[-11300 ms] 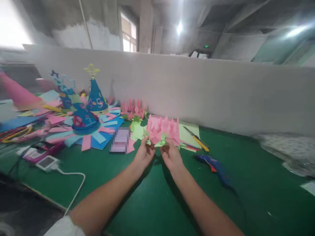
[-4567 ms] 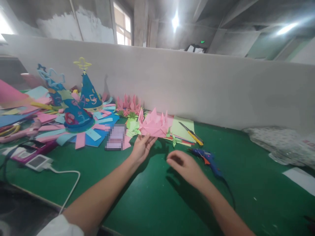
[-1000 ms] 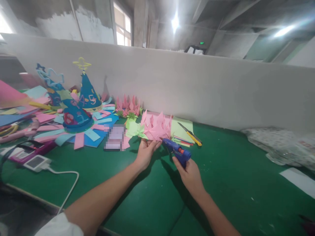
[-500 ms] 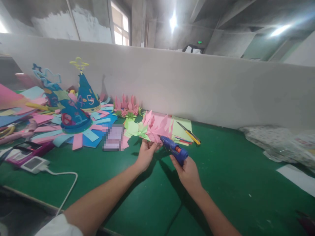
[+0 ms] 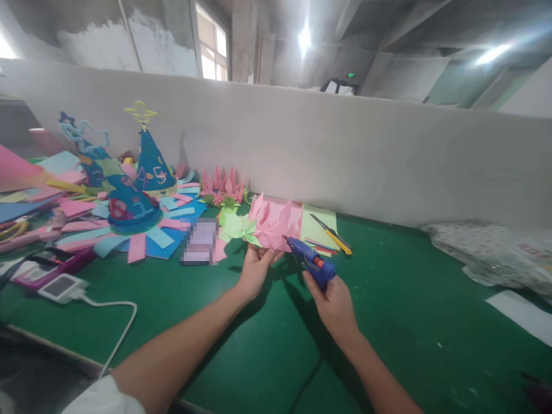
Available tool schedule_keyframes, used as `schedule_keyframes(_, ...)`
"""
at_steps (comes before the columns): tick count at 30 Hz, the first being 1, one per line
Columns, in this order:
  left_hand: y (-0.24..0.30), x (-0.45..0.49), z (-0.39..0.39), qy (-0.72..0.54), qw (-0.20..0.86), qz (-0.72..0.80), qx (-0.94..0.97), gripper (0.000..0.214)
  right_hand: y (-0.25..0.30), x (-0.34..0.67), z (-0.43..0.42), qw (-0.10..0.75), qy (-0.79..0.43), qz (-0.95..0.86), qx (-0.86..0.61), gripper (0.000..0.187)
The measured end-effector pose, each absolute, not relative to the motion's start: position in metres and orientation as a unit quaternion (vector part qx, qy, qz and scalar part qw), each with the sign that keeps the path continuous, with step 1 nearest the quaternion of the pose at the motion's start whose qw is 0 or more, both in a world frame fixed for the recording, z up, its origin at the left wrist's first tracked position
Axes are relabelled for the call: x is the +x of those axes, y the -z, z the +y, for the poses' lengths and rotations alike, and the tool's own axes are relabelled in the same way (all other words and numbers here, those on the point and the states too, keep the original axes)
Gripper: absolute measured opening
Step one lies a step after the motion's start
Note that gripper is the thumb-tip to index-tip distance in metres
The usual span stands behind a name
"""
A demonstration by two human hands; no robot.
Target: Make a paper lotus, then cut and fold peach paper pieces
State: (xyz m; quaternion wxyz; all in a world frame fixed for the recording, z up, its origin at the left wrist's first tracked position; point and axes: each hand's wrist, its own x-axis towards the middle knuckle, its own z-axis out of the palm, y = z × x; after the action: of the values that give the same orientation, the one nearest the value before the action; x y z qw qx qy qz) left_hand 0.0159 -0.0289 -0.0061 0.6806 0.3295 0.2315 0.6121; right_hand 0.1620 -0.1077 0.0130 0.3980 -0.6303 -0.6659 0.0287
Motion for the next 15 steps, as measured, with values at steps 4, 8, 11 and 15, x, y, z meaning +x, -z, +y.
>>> schedule_keyframes(4, 0.0073, 0.0159, -0.0275, -0.614, 0.682, 0.225, 0.327, 0.046, -0.0130, 0.1633, -0.1069, 0.402, -0.036, -0.661, -0.633, 0.045)
schedule_keyframes(8, 0.0109, 0.0163, -0.0260, -0.618, 0.678, 0.226, 0.328, 0.043, -0.0146, 0.1648, -0.1062, 0.409, -0.032, -0.655, -0.635, 0.046)
schedule_keyframes(11, 0.0120, 0.0160, -0.0255, -0.618, 0.677, 0.228, 0.327, 0.042, -0.0150, 0.1663, -0.1065, 0.411, -0.032, -0.654, -0.635, 0.044)
schedule_keyframes(15, 0.0106, 0.0146, -0.0243, -0.624, 0.677, 0.228, 0.317, 0.045, -0.0134, 0.1698, -0.1063, 0.438, -0.062, -0.618, -0.650, 0.043)
